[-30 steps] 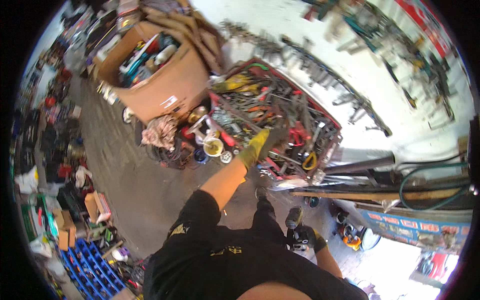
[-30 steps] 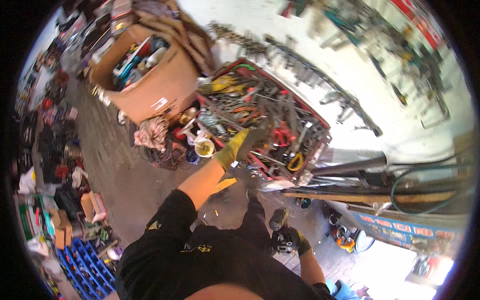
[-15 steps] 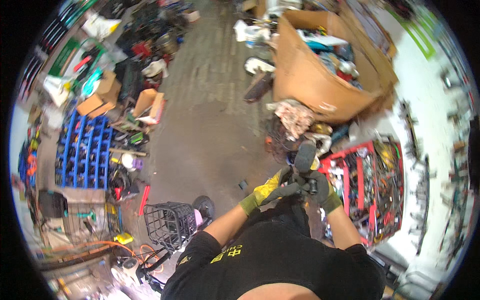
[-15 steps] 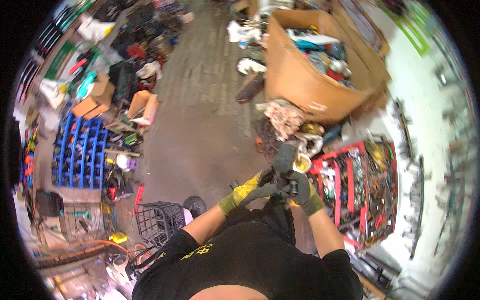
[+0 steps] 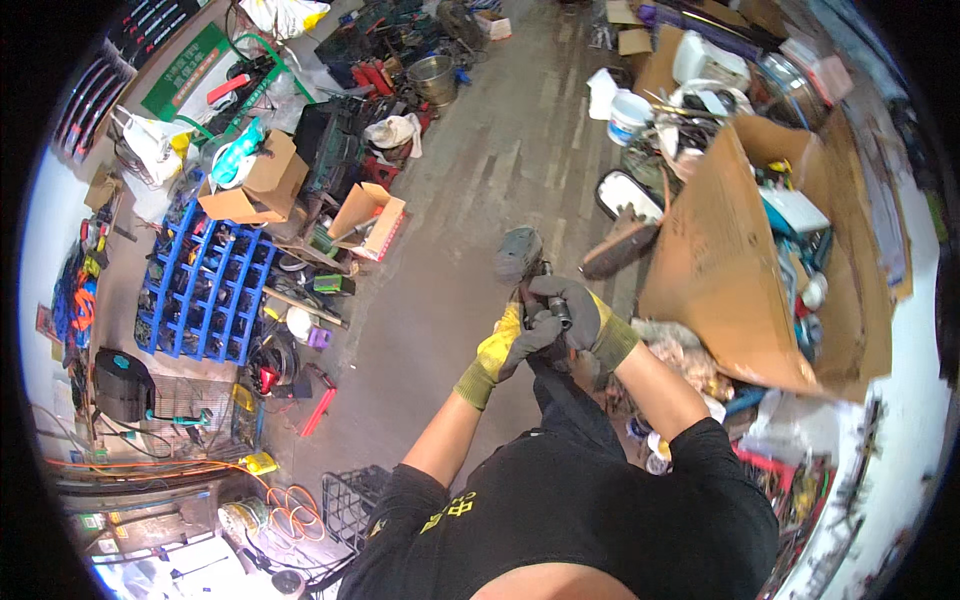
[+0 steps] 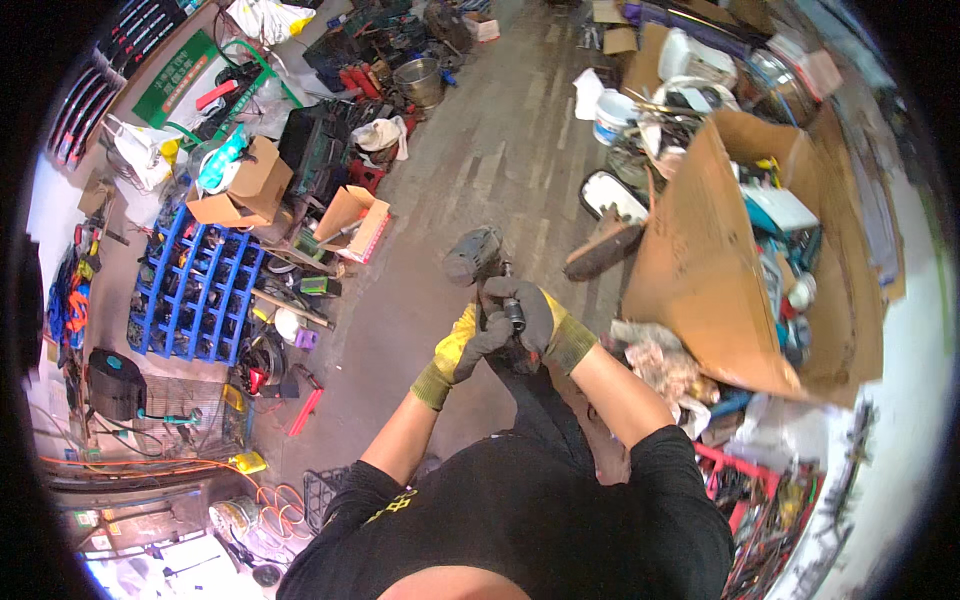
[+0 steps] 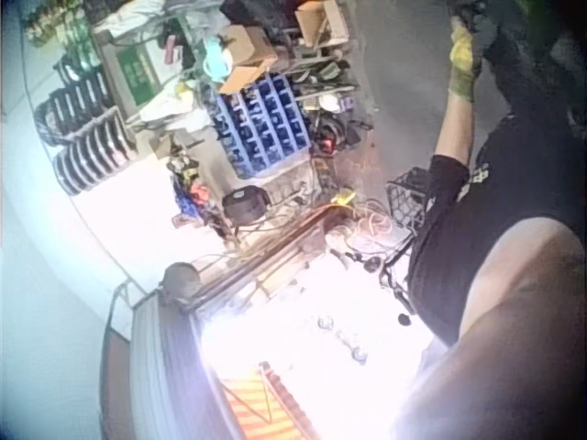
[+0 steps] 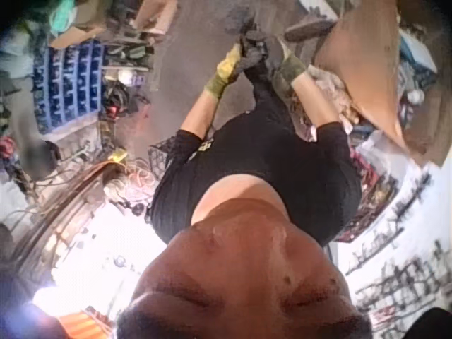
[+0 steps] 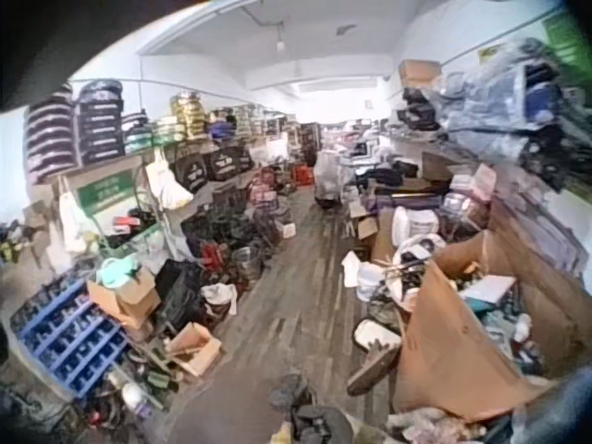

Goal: The person kneels beside a blue scooter and uses a red air hose to inflate the rear tire. They then stand, walk into a cluttered workshop, and pick up several tools from the floor. The person retrieves a cardboard box containing batteries, opens it, and removes the batteries.

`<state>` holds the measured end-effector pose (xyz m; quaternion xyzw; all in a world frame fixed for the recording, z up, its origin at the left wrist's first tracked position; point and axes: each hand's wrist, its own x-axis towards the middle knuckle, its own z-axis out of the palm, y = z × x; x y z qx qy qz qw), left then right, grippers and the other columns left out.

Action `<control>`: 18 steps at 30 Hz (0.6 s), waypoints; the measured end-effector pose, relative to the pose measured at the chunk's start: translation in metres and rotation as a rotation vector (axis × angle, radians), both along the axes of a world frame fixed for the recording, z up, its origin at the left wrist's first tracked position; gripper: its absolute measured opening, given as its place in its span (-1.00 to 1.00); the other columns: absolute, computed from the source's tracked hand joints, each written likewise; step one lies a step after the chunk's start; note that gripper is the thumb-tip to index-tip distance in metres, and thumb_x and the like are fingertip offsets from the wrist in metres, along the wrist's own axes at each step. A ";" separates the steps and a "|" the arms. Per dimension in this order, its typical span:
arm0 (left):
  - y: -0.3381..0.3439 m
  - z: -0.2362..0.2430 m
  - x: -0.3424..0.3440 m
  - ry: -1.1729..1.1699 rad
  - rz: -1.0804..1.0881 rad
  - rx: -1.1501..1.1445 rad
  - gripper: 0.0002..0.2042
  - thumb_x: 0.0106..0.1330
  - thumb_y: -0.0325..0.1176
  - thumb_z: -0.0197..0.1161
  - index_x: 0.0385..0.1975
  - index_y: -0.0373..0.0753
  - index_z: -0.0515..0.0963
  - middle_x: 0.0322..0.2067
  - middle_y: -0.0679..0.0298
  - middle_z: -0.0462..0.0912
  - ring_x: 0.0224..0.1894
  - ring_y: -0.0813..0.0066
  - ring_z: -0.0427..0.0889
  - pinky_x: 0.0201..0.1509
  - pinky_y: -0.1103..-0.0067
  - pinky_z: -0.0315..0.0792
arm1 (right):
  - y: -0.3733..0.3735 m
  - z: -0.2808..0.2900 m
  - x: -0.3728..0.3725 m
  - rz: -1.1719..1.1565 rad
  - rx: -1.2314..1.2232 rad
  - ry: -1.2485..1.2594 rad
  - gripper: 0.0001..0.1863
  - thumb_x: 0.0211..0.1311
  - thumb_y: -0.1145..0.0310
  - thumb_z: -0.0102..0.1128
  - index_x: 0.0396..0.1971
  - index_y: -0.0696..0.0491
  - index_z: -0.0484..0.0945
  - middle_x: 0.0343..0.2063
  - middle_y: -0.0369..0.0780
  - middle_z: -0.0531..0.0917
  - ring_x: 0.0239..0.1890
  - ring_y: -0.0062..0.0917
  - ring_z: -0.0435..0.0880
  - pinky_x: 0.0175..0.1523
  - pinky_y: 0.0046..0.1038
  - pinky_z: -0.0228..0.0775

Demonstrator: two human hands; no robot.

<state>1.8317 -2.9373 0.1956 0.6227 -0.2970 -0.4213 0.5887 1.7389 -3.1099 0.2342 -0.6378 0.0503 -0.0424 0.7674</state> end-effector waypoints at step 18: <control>-0.298 -0.018 0.545 -0.355 0.207 -0.199 -0.22 0.46 -0.15 0.29 0.58 -0.19 0.04 0.48 0.10 0.25 0.49 0.32 0.26 0.56 0.39 0.14 | -0.302 0.049 0.564 0.146 0.078 0.199 -0.74 0.34 0.41 0.26 0.01 0.07 0.63 -0.25 -0.31 0.69 -0.24 -0.62 0.68 -0.07 -0.49 0.62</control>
